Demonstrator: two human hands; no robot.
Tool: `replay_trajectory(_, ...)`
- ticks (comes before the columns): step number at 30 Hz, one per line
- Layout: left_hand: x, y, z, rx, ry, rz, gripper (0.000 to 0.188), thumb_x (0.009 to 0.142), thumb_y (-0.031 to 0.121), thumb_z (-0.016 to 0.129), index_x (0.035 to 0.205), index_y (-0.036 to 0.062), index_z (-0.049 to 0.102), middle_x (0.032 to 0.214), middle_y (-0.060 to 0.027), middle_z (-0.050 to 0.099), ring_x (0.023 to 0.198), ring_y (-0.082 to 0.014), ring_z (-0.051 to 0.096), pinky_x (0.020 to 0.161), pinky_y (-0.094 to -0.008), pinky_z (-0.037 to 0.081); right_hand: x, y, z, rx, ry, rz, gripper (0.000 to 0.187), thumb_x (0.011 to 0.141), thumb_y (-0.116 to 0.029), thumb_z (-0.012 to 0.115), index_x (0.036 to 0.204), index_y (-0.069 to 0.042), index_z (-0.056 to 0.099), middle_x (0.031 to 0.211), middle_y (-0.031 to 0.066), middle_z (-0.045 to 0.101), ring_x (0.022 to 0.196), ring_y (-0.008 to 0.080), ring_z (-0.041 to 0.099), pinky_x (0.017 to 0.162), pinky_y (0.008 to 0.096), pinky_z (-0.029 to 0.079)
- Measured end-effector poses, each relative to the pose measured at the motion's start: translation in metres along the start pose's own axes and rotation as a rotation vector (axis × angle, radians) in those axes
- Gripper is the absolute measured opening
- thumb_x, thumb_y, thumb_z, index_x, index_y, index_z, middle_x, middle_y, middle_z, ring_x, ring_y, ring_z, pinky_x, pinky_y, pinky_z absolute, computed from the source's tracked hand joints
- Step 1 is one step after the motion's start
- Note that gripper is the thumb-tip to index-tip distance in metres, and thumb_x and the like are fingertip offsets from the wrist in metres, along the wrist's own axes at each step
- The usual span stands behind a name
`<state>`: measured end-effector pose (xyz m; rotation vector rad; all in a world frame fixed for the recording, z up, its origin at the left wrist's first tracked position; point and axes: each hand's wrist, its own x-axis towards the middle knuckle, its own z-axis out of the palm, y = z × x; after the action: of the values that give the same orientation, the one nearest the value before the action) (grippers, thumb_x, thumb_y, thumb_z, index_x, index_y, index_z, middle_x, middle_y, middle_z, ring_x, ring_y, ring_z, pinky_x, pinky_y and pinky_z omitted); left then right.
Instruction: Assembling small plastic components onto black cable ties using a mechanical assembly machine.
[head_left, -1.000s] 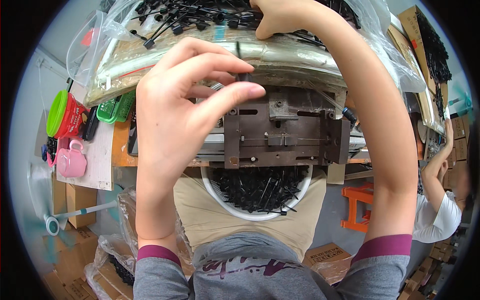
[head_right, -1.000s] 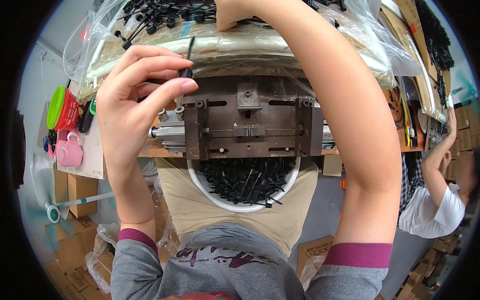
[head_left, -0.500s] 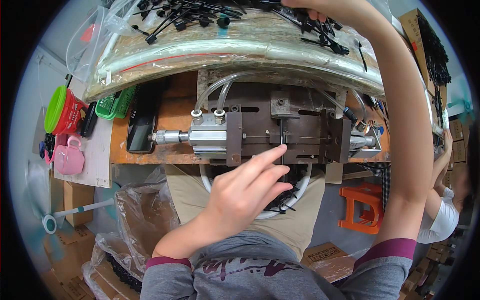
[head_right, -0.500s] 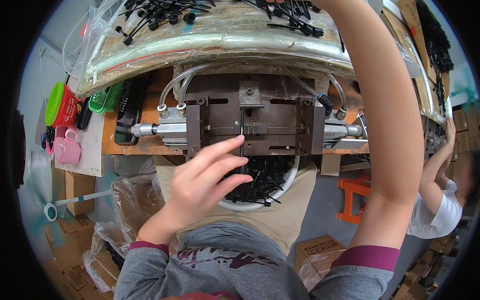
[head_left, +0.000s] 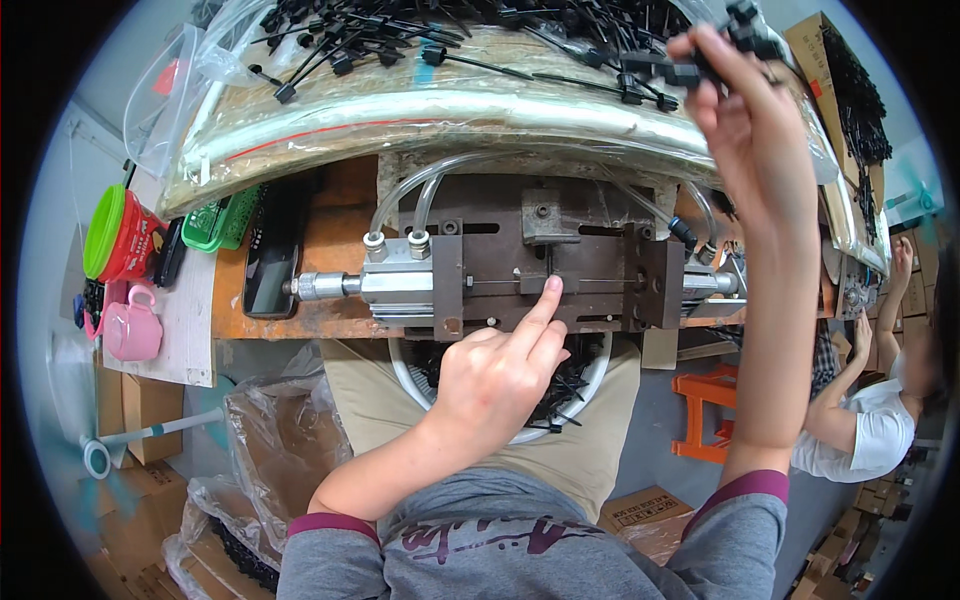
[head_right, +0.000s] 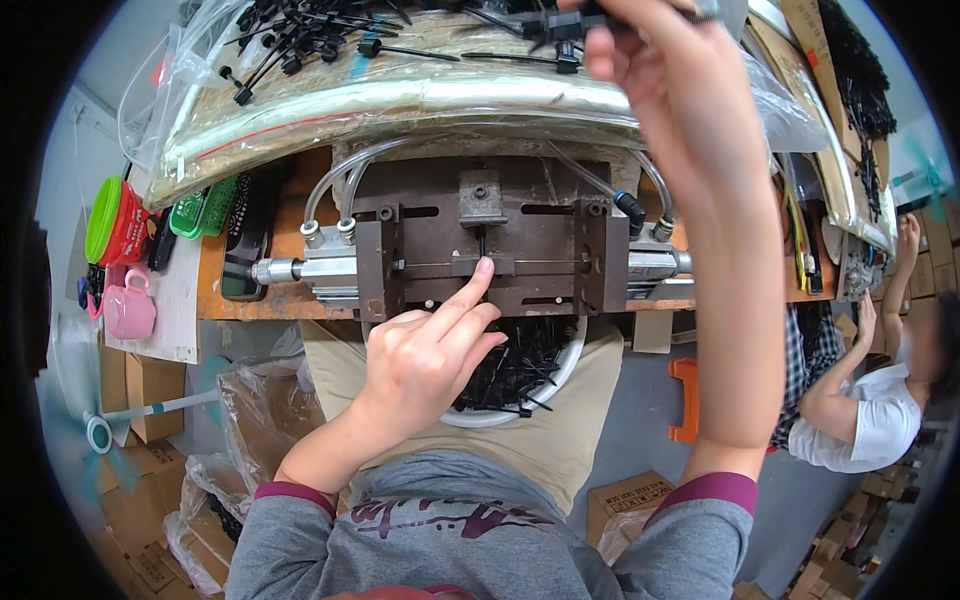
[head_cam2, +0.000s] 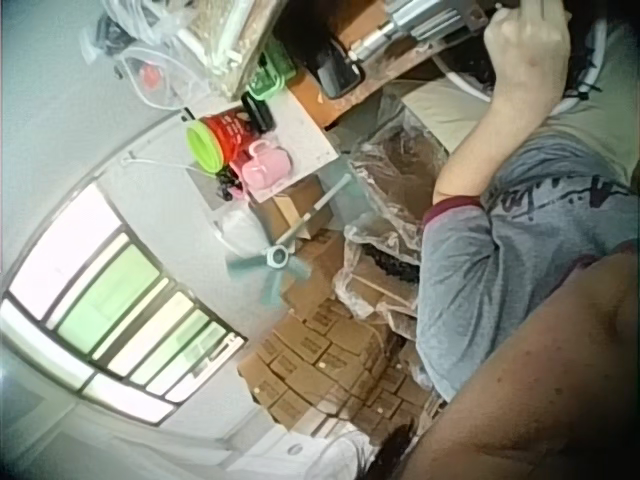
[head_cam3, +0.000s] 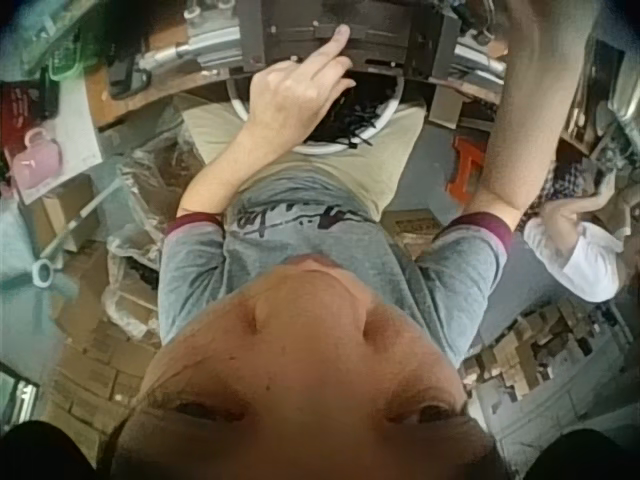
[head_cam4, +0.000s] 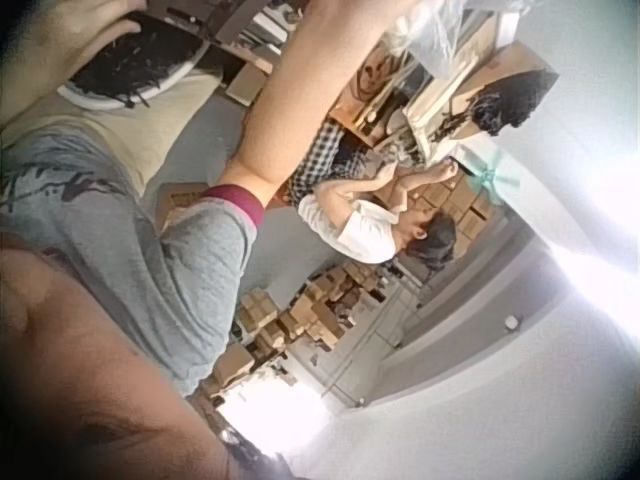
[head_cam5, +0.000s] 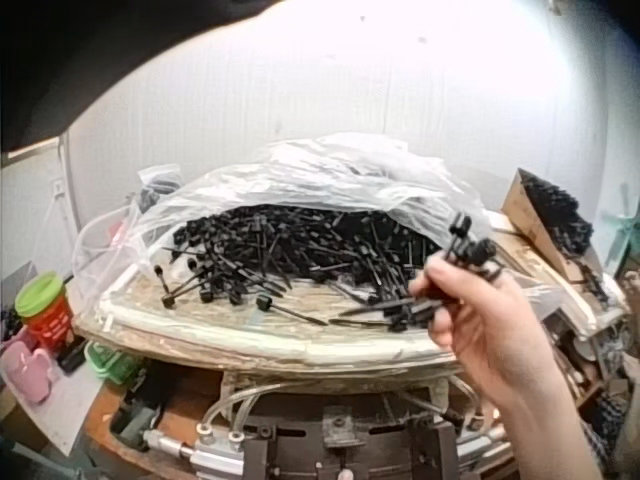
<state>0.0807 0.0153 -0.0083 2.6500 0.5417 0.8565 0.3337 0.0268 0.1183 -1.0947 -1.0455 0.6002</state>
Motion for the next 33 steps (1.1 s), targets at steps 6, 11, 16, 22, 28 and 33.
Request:
replay_trajectory(6, 0.001, -0.001, -0.013, -0.139, 0.005, -0.020, 0.028, 0.071, 0.015, 0.083, 0.094, 0.0043, 0.069, 0.120, -0.0133, 0.068, 0.061, -0.0178, 0.066, 0.056, -0.0260, 0.053, -0.087, 0.005, 0.032, 0.028, 0.095, 0.152, 0.017, 0.094, -0.013, 0.065, 0.105, -0.001, 0.067, 0.095, 0.0101, 0.070, 0.061, 0.0075, 0.060, 0.054, 0.0213, 0.050)
replay_trajectory(11, 0.008, 0.003, -0.040, -0.292, 0.317, 0.042, 0.044, 0.065, 0.004, 0.088, 0.105, 0.0018, 0.069, 0.099, -0.0128, 0.067, 0.082, -0.0187, 0.066, 0.064, -0.0282, 0.055, -0.134, 0.023, 0.036, -0.186, 0.007, -0.054, 0.011, 0.092, -0.003, 0.066, 0.100, 0.004, 0.071, 0.097, 0.0123, 0.068, 0.064, 0.0096, 0.061, 0.056, 0.0216, 0.051)
replay_trajectory(16, 0.015, 0.008, -0.054, -0.654, 0.186, -0.102, 0.048, 0.062, 0.009, 0.090, 0.105, 0.0023, 0.071, 0.096, -0.0112, 0.068, 0.078, -0.0194, 0.066, 0.066, -0.0275, 0.053, -0.144, 0.032, 0.035, -0.855, -0.144, -0.576, 0.033, 0.072, 0.002, 0.072, 0.105, 0.004, 0.071, 0.101, 0.0168, 0.068, 0.068, 0.0194, 0.061, 0.056, 0.0266, 0.048)
replay_trajectory(22, 0.010, 0.011, -0.055, -0.764, 0.035, -0.113, 0.037, 0.059, 0.010, 0.091, 0.092, 0.0018, 0.075, 0.087, -0.0099, 0.070, 0.078, -0.0182, 0.067, 0.066, -0.0276, 0.054, -0.149, 0.047, 0.034, -1.201, -0.122, -0.964, 0.033, 0.065, -0.002, 0.070, 0.098, 0.004, 0.075, 0.103, 0.0162, 0.069, 0.066, 0.0165, 0.056, 0.055, 0.0248, 0.046)
replay_trajectory(28, -0.009, 0.002, -0.021, -0.298, 0.114, -0.004, 0.030, 0.064, 0.009, 0.084, 0.090, 0.0009, 0.072, 0.107, -0.0129, 0.070, 0.073, -0.0219, 0.066, 0.067, -0.0294, 0.054, -0.159, 0.039, 0.020, -0.956, 0.162, -0.569, 0.024, 0.083, -0.003, 0.072, 0.105, 0.002, 0.071, 0.104, 0.0165, 0.070, 0.081, 0.0234, 0.067, 0.068, 0.0293, 0.052)
replay_trajectory(33, -0.007, -0.003, 0.003, -0.067, 0.085, 0.028, 0.026, 0.068, 0.012, 0.081, 0.089, 0.0024, 0.069, 0.119, -0.0153, 0.068, 0.067, -0.0198, 0.066, 0.062, -0.0278, 0.052, -0.172, 0.032, 0.029, -0.408, 0.307, -0.139, 0.016, 0.093, -0.005, 0.064, 0.105, 0.004, 0.068, 0.111, 0.0185, 0.065, 0.083, 0.0184, 0.065, 0.062, 0.0255, 0.054)
